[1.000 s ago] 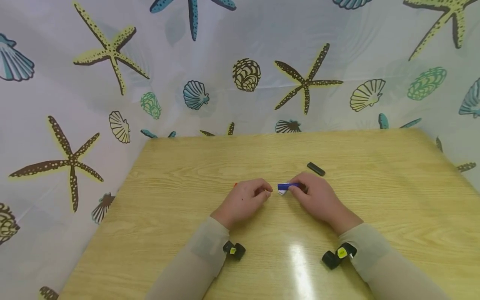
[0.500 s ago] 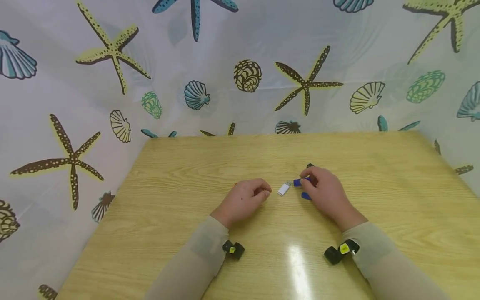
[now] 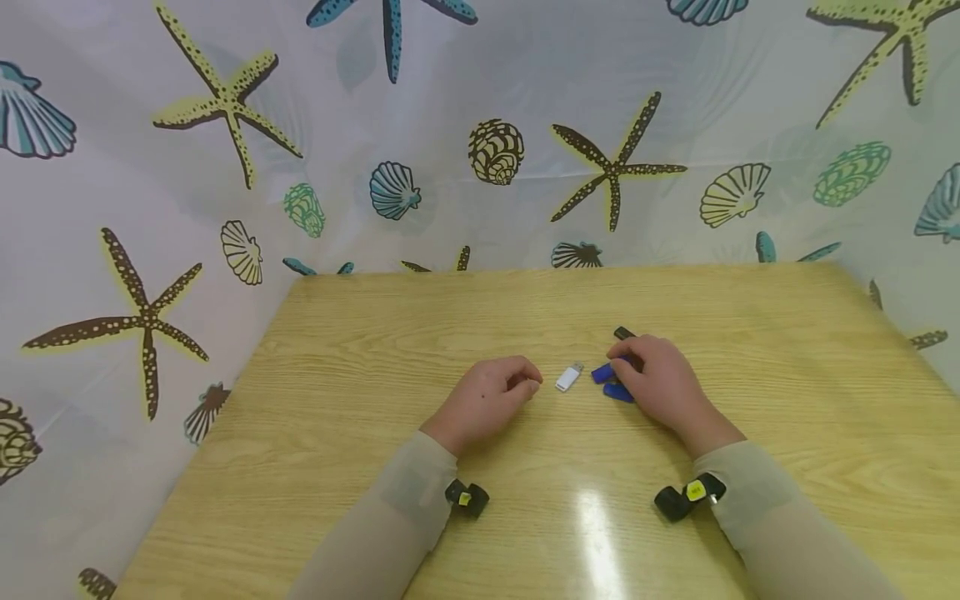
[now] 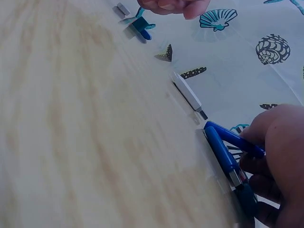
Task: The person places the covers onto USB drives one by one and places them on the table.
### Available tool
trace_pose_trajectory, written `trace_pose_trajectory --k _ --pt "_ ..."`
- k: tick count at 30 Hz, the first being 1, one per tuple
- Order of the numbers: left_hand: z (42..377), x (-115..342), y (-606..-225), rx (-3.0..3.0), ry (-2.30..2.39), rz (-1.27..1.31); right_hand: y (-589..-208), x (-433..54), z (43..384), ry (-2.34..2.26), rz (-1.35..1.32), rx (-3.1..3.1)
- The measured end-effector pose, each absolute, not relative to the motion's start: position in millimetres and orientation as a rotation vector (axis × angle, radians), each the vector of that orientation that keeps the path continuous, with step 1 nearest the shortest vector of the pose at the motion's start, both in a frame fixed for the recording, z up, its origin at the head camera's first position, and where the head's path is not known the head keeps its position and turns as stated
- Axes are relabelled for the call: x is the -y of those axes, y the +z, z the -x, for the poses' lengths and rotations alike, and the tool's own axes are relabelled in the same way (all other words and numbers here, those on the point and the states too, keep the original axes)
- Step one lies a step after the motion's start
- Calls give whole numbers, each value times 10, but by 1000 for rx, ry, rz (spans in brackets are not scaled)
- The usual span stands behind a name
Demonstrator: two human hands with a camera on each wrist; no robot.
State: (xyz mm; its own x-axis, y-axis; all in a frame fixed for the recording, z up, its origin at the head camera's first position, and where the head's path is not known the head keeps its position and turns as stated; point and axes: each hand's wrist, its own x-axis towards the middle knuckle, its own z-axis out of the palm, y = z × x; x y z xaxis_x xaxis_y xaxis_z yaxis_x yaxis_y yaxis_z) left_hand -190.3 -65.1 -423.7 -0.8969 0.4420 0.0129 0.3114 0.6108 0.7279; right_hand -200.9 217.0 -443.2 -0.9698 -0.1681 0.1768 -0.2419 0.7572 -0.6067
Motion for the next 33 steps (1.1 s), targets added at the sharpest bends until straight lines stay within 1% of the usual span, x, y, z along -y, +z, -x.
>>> trace_pose_trajectory --k 14,23,27,33 --pt "1977 780 -4225 -2729 1185 -581 -4414 -2168 1998 1110 -354 2822" --pt "2085 1028 -4219 -2739 1371 -355 -4472 -2167 2037 1155 -316 2683" --pt "2145 1110 -4236 -2787 1271 -301 -4477 -2174 2038 1135 -296 2643" --pt "2161 1118 -4265 -2831 1024 -412 -4471 -2173 2023 1112 -262 2638"
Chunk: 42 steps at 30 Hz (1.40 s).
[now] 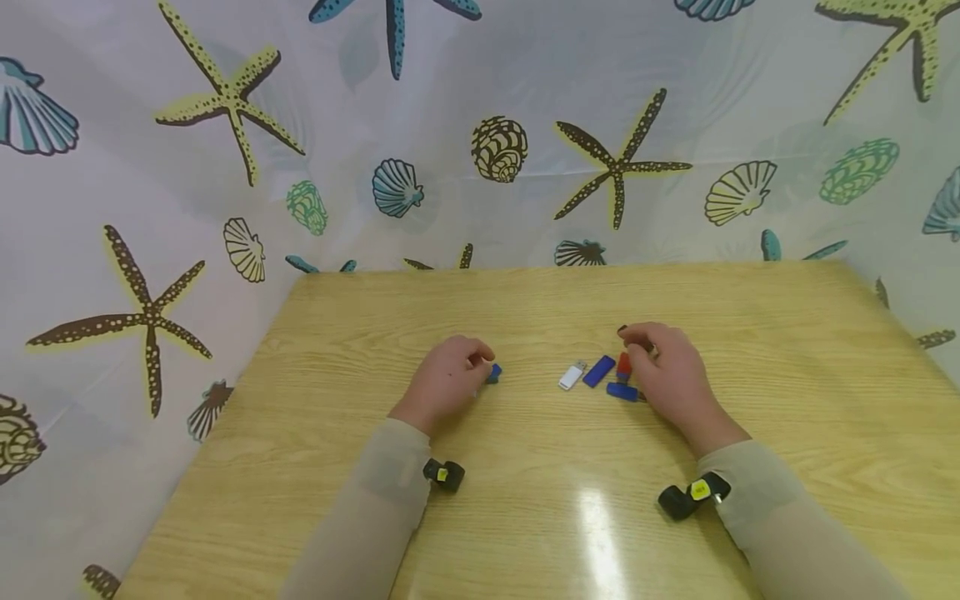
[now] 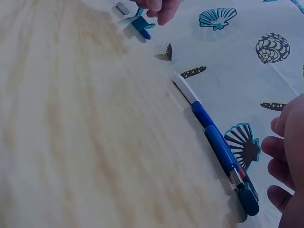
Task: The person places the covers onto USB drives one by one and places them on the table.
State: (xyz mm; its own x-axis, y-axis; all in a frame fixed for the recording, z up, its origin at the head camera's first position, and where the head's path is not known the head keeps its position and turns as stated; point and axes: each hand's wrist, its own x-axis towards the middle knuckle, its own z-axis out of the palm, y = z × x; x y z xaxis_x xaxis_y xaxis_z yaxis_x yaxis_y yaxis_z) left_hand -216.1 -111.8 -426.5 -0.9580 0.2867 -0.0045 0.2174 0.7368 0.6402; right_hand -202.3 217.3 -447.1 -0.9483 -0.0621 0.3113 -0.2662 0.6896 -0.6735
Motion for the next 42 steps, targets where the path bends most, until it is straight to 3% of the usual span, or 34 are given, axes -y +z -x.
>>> trace_pose_trajectory --k 20,31,42 --pt "2114 1054 -4250 -2834 716 -537 -4462 -2259 2037 1135 -127 2623" --pt "2107 1054 -4241 -2861 831 -487 -4342 -2307 2036 814 -29 3093" --pt "2123 1049 -4250 -2819 873 -496 -4350 -2312 2021 642 -141 3175"
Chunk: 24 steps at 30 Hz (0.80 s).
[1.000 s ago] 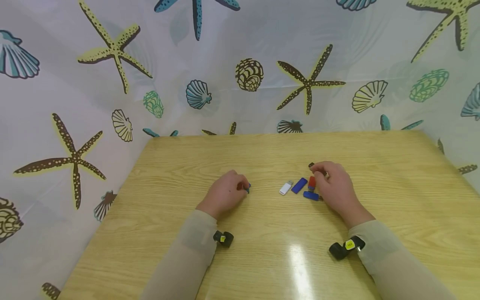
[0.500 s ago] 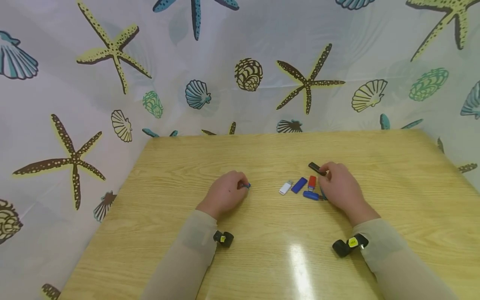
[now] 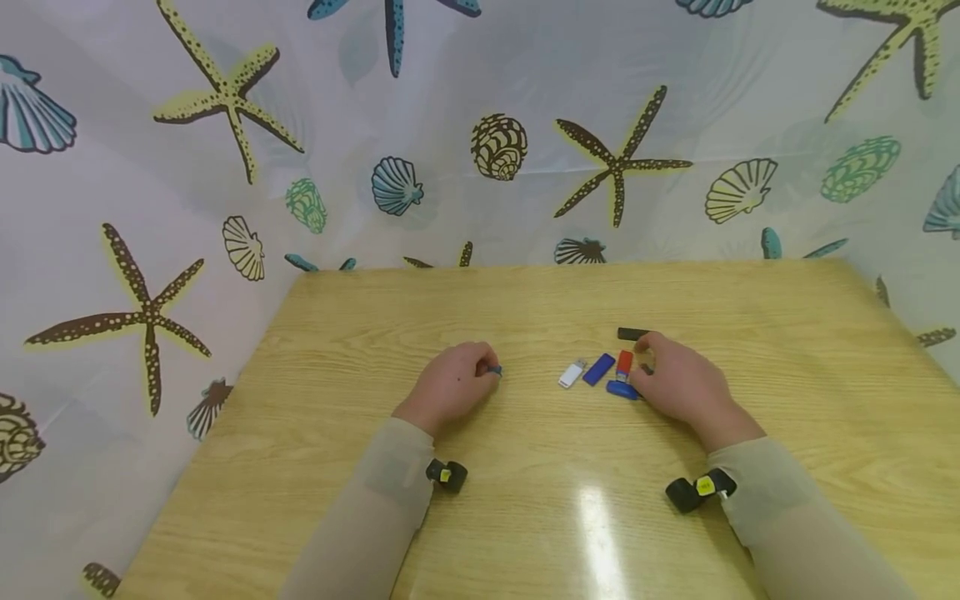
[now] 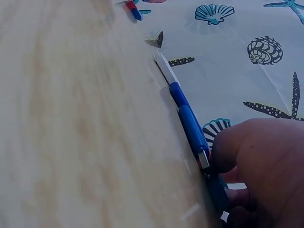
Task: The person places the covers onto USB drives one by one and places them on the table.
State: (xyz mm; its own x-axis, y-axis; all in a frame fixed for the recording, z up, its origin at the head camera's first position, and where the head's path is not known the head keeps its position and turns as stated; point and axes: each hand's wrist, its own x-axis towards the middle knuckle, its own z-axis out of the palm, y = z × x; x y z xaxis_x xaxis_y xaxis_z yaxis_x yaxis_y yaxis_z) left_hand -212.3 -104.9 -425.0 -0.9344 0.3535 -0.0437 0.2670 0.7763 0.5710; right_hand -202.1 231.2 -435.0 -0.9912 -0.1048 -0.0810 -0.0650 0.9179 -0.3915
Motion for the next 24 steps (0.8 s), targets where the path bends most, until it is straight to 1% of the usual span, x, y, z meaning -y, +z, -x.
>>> trace_pose_trajectory --k 7,18,24 --pt "2125 1052 -4282 -2783 907 -491 -4387 -2326 2042 -667 156 -2973" --pt "2112 1006 -4304 -2735 925 -583 -4367 -2325 2027 -742 186 -2996" --pt "2105 1005 -4327 -2743 948 -580 -4386 -2326 2027 -783 205 -3018"
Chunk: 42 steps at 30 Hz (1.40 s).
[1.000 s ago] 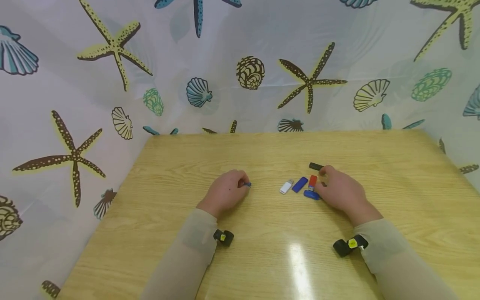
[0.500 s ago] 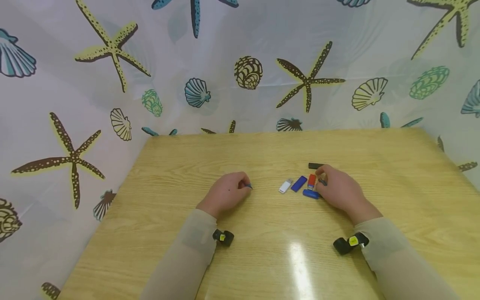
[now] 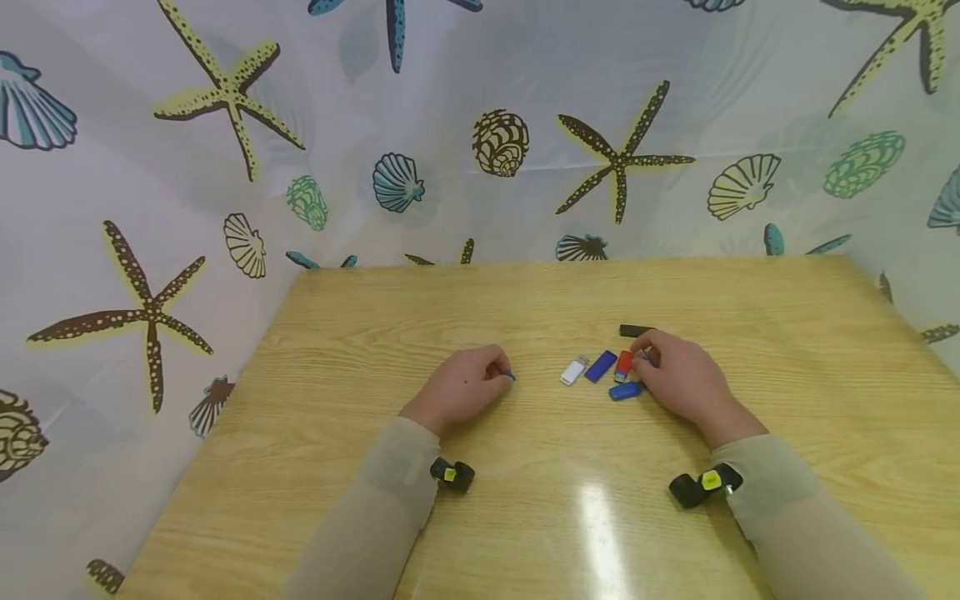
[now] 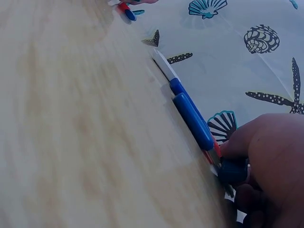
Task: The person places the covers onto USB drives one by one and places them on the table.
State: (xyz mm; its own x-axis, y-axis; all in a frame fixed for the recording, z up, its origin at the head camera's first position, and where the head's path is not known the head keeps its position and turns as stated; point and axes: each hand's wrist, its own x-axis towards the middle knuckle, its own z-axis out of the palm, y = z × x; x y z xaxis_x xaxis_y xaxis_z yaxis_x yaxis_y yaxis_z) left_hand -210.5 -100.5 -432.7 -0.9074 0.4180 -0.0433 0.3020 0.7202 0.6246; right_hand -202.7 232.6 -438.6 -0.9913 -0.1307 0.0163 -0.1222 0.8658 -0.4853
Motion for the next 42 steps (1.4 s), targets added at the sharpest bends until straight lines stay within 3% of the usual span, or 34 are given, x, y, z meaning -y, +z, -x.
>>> trace_pose_trajectory --k 14,25,42 --pt "2092 974 -4296 -2680 1105 -561 -4414 -2222 2025 -1135 297 -3073" --pt "2070 912 -4277 -2641 1126 -584 -4435 -2114 1955 -1186 521 -2995" --pt "2042 882 -4285 -2618 1148 -659 -4442 -2028 1943 -1146 574 -2957"
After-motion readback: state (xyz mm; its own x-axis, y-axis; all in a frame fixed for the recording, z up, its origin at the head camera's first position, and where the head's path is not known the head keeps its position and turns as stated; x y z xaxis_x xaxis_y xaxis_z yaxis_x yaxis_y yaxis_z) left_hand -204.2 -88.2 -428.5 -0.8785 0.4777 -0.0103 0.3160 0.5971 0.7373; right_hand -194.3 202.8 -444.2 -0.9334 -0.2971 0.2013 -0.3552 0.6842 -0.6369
